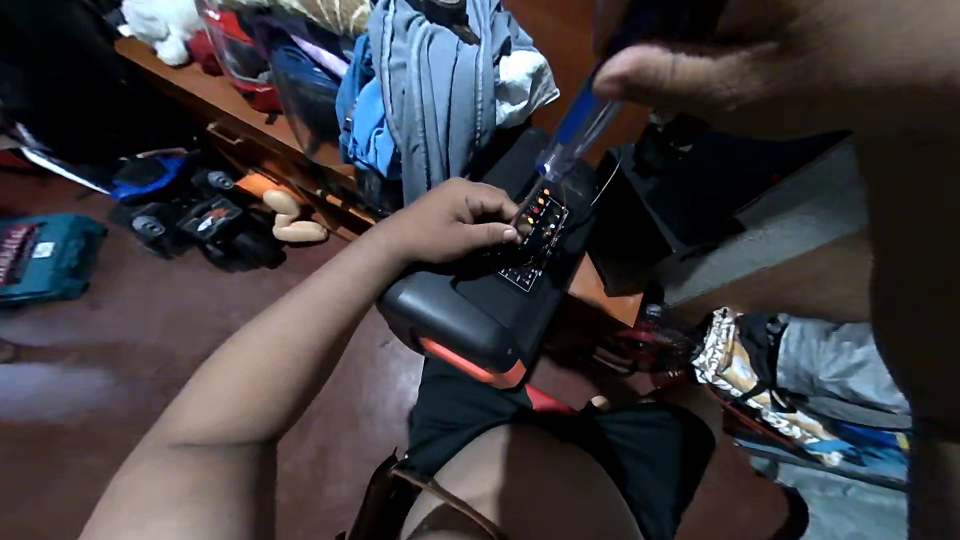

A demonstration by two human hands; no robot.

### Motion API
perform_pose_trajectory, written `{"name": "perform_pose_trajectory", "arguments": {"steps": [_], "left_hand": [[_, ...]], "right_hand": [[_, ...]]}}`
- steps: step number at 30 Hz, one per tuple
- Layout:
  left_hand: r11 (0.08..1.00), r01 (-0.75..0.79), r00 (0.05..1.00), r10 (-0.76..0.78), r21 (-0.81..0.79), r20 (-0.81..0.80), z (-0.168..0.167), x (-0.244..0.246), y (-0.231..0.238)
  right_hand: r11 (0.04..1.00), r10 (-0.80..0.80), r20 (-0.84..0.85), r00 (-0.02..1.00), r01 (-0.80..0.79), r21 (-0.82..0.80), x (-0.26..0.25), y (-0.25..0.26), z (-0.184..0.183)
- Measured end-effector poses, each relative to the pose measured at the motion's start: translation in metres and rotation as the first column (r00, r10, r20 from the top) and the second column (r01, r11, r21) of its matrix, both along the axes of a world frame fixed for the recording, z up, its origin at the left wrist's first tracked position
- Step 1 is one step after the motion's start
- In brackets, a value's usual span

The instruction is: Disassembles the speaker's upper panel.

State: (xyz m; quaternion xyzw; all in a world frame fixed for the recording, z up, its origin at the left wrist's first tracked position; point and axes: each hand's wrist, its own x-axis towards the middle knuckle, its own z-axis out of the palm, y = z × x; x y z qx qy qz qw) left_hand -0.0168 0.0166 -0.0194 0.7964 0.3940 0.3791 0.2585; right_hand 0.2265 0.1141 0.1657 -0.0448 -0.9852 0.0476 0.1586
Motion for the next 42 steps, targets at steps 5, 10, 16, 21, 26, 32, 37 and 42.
{"name": "perform_pose_trajectory", "arguments": {"steps": [5, 10, 16, 21, 26, 32, 37, 42], "left_hand": [[0.999, -0.018, 1.000, 0.018, -0.044, -0.004, 0.002, -0.002, 0.004], [0.994, -0.068, 0.998, 0.067, -0.084, -0.013, 0.006, 0.004, 0.002], [0.995, 0.038, 0.996, -0.030, -0.096, 0.090, 0.002, -0.002, 0.003], [0.999, -0.024, 0.999, 0.025, -0.043, 0.032, 0.001, -0.005, 0.003], [0.999, -0.051, 0.999, 0.051, -0.007, 0.018, -0.002, -0.004, 0.001], [0.999, -0.025, 0.999, 0.025, 0.032, 0.022, -0.003, 0.000, -0.004], [0.999, -0.027, 0.999, 0.026, 0.043, 0.019, -0.004, -0.001, -0.001], [0.996, -0.094, 0.995, 0.094, 0.002, -0.010, 0.001, 0.002, -0.001]], "right_hand": [[0.970, -0.152, -0.089, 0.984, 0.132, -0.204, -0.008, -0.007, -0.006], [0.981, -0.159, -0.119, 0.980, 0.144, -0.129, -0.017, -0.012, -0.009], [0.955, 0.219, -0.125, 0.968, -0.239, -0.176, -0.012, 0.009, -0.009], [0.921, -0.220, -0.272, 0.937, 0.107, -0.374, -0.020, -0.016, -0.029], [0.900, -0.299, -0.273, 0.914, 0.175, -0.399, -0.032, -0.026, -0.043], [0.829, 0.022, -0.242, 0.970, -0.153, -0.538, -0.023, 0.000, -0.045], [0.920, -0.286, -0.335, 0.898, 0.160, -0.357, -0.021, -0.022, -0.052], [0.890, -0.403, -0.359, 0.842, 0.271, -0.366, -0.018, -0.038, -0.043]]}}
